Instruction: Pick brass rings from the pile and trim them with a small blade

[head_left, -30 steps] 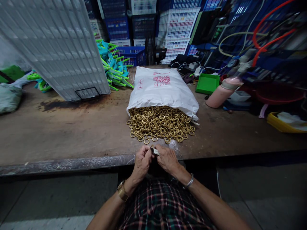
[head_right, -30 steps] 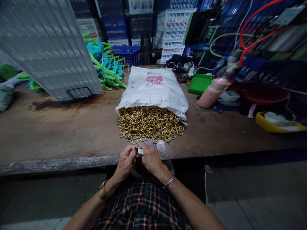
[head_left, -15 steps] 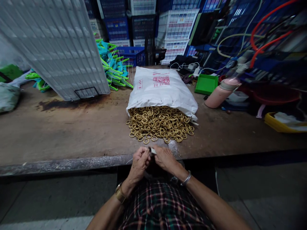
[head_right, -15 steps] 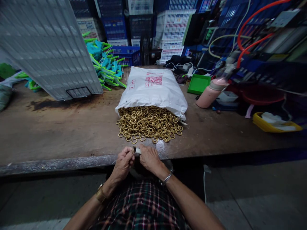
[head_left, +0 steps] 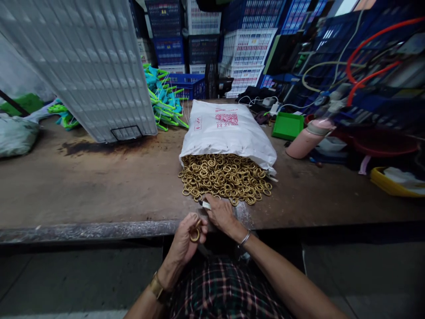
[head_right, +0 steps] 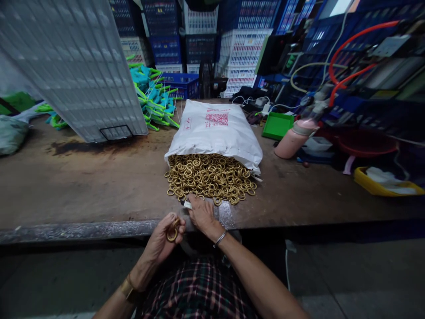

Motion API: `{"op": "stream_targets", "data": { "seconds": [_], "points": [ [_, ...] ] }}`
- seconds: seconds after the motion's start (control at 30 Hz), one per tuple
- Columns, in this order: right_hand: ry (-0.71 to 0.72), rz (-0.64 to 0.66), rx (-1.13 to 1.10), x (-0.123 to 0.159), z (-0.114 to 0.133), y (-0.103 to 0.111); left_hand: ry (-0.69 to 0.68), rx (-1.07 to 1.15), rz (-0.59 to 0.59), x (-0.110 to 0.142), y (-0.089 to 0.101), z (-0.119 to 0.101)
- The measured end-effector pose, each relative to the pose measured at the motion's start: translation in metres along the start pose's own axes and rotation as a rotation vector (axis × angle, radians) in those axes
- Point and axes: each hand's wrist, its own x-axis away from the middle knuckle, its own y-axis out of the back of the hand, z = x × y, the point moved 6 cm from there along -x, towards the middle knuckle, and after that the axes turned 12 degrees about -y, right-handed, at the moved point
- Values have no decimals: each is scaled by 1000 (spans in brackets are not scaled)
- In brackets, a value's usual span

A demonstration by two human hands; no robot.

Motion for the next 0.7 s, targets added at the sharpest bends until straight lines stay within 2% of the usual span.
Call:
{"op": "stream_targets", "data": {
  "seconds": [0.2, 0.37, 0.53, 0.7],
  "points": [
    [-6, -34, -11, -2, 0, 2, 118, 181, -88, -3, 8, 4],
    [-31, -52, 17, 1, -5, -8, 139, 156, -173, -6, 16, 8],
    [-26, -52, -52, -2, -10, -4, 14, -52, -73, -12, 10, 2],
    [58, -58, -284, -1, -16, 5, -204, -485, -81, -21, 7, -11]
  ]
}}
